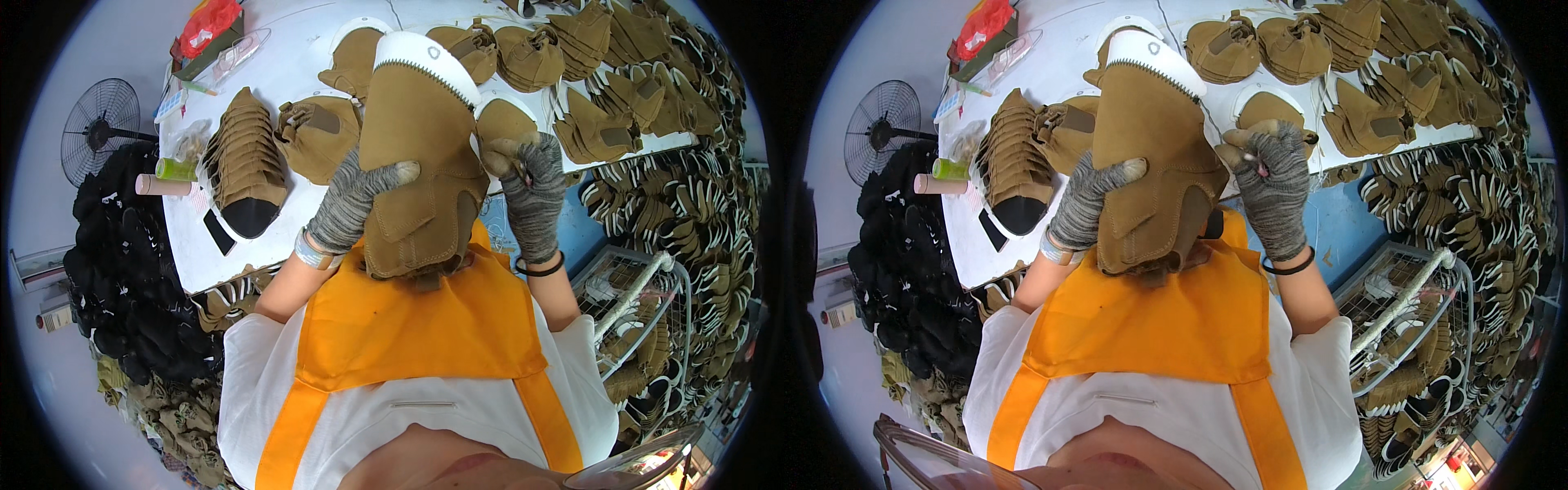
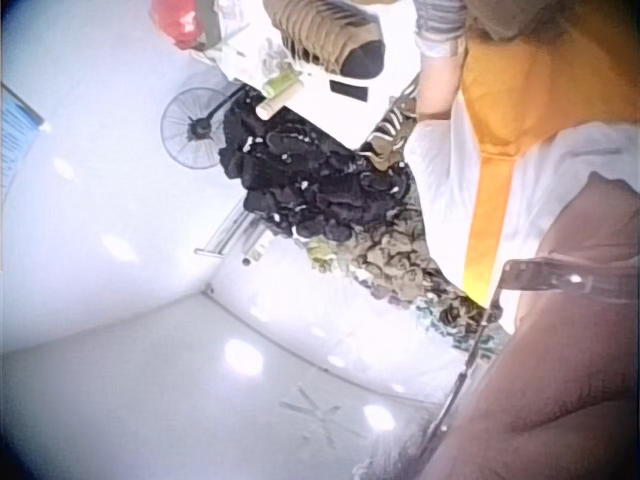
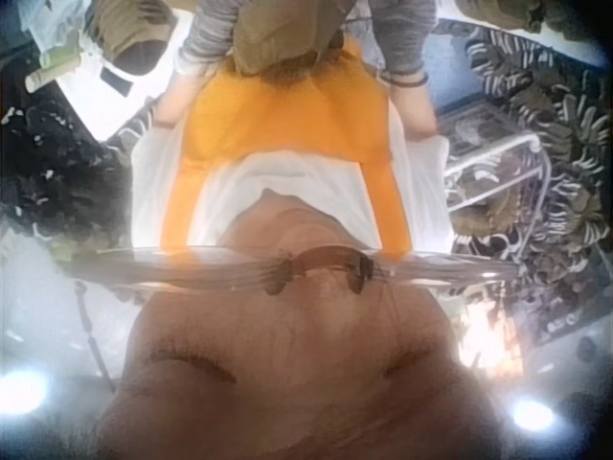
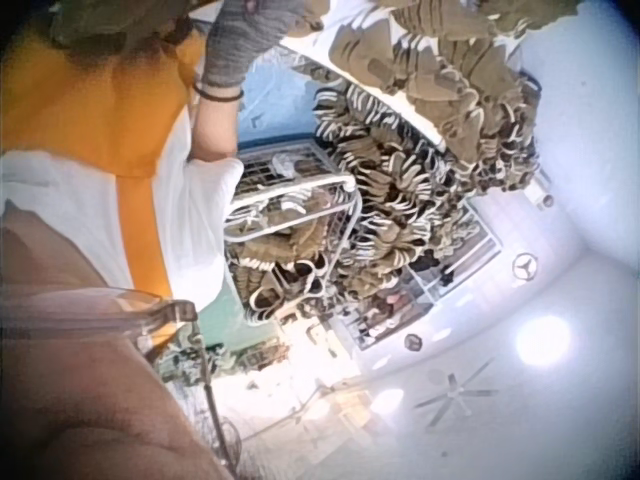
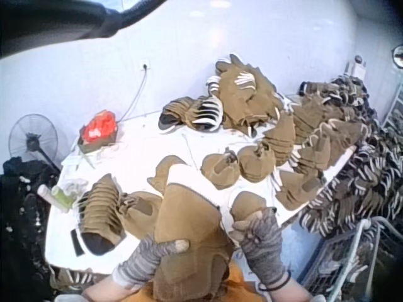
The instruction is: The person uses a small cutting tool to trim excess threads and material from several tan boot uppers before placing them aside on a table.
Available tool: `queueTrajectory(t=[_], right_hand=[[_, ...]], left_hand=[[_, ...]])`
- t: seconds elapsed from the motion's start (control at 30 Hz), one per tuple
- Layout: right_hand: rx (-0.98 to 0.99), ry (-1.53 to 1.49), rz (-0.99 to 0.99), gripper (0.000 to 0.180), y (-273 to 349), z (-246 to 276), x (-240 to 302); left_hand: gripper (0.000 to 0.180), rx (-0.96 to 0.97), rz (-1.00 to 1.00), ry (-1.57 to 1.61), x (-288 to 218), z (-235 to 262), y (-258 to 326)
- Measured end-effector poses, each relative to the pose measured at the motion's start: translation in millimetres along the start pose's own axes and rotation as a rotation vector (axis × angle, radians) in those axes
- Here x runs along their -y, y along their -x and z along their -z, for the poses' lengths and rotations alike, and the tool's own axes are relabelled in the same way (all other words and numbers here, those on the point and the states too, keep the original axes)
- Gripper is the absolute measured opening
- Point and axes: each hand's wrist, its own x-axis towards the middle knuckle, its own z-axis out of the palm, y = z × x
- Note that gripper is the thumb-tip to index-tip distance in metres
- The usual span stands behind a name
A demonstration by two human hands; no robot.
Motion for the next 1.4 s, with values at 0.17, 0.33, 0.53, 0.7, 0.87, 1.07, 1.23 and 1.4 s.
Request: queueTrajectory(t=[0.17,0.33,0.53,0.7,0.87,1.07,1.23,1.4], right_hand=[[0.381,0.178,0.273,0.014,-12.3,8.5,19.3],[0.637,0.254,0.234,0.016,-21.3,4.2,10.9],[0.705,0.335,0.51,0.019,-29.2,-12.4,8.3],[0.789,0.218,0.343,0.019,-19.0,-24.4,3.0],[0.76,0.279,0.406,0.019,-17.0,-26.9,6.4],[0.595,0.05,0.224,0.022,-12.1,-38.6,-19.0],[0.105,-0.369,-0.24,0.019,-17.0,-24.0,-48.3],[-0.124,-0.052,-0.228,0.016,-29.4,-11.0,-51.9]], left_hand=[[0.061,0.001,-0.009,0.043,5.9,-1.6,0.6],[0.064,0.06,0.036,0.041,-0.8,0.4,-1.7],[0.062,-0.007,-0.122,-0.198,11.5,11.7,-13.2],[0.062,0.057,-0.027,-0.233,14.5,17.6,-14.5],[0.061,0.058,-0.102,-0.348,25.6,21.2,-17.1],[0.065,0.005,-0.159,-0.146,25.0,22.6,-14.7],[0.057,-0.12,-0.186,0.268,-4.6,33.8,0.2],[0.055,-0.139,-0.344,0.472,-20.2,41.7,3.9]])
